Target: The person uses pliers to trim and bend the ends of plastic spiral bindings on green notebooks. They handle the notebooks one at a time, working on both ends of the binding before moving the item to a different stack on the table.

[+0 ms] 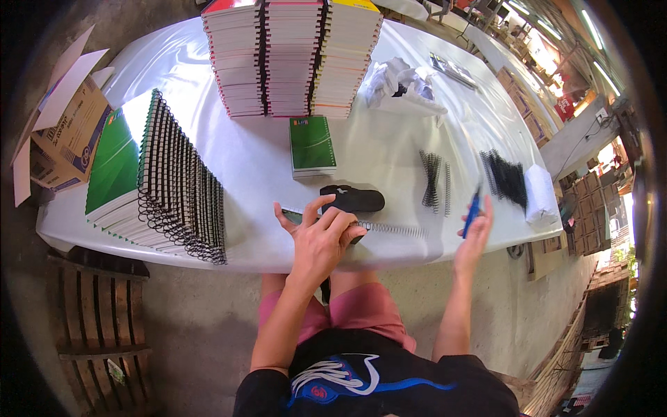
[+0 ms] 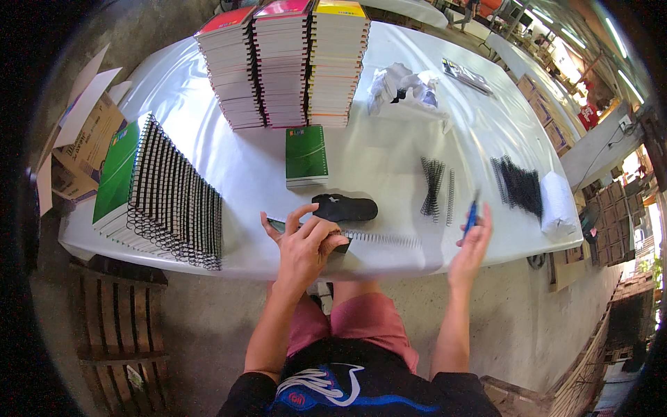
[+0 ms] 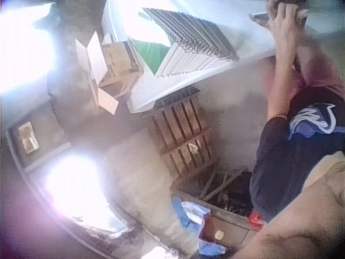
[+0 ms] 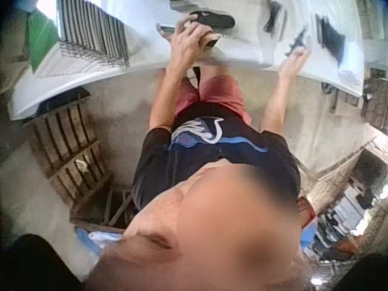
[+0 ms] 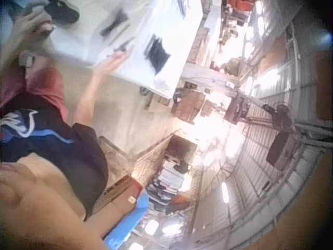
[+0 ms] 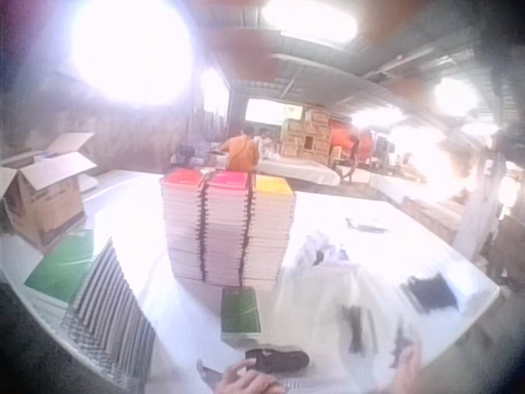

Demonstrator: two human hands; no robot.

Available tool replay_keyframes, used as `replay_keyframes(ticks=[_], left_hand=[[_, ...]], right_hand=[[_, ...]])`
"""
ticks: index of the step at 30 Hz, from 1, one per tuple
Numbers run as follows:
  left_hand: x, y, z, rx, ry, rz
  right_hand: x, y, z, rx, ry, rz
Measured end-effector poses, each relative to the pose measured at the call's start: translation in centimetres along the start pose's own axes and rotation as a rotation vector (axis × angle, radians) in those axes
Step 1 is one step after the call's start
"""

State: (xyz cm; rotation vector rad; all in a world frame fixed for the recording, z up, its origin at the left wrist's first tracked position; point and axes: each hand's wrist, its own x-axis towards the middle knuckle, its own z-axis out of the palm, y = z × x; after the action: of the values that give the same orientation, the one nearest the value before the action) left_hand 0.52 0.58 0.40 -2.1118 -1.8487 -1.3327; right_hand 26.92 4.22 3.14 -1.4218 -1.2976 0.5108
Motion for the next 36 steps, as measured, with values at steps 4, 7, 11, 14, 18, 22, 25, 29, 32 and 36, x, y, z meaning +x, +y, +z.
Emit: replay_keyframes(ticks=[4, 7, 11, 14, 18, 22, 25, 29, 32, 36], left_hand=[[0.4, 0.5, -0.7, -0.015, 0.001, -0.029], [0.5, 0.1, -0.6, -0.045, -0.014, -0.020], [0.3, 0.3, 0.0, 0.021, 0.035, -0.059], [0.3, 1.1, 0.2, 0.063, 0.092, -0.116], [-0.4, 0.9, 1.0, 0.041, 0.140, -0.103], [-0.5, 1.2, 1.2, 0.068, 0.167, -0.096], [-0.7, 0.8, 1.8, 0.091, 0.185, -0.108], [-0.9, 0.7, 1.9, 0.170, 0.201, -0.108], [-1.0, 0.7, 1.9, 0.170, 0.197, -0.100], [-0.9, 1.1, 1.6, 0.138, 0.185, -0.080]], right_hand=[[-1.8, -3.5, -0.5, 0.162, -0.029, -0.096], [-5.1, -6.3, 0.0, -0.161, -0.379, -0.240], [-7.7, -7.4, 3.0, -0.312, -0.515, -0.388], [-7.8, -7.4, 3.7, -0.520, -0.540, -0.463], [-7.3, -6.8, 4.7, -0.651, -0.451, -0.542], [-6.8, -7.2, 5.3, -0.708, -0.398, -0.545], [-6.5, -7.6, 5.8, -0.737, -0.399, -0.535], [-6.4, -8.0, 6.1, -0.765, -0.436, -0.562], [-6.0, -8.1, 6.2, -0.766, -0.442, -0.562], [-5.2, -5.9, 6.5, -0.630, -0.489, -0.530]])
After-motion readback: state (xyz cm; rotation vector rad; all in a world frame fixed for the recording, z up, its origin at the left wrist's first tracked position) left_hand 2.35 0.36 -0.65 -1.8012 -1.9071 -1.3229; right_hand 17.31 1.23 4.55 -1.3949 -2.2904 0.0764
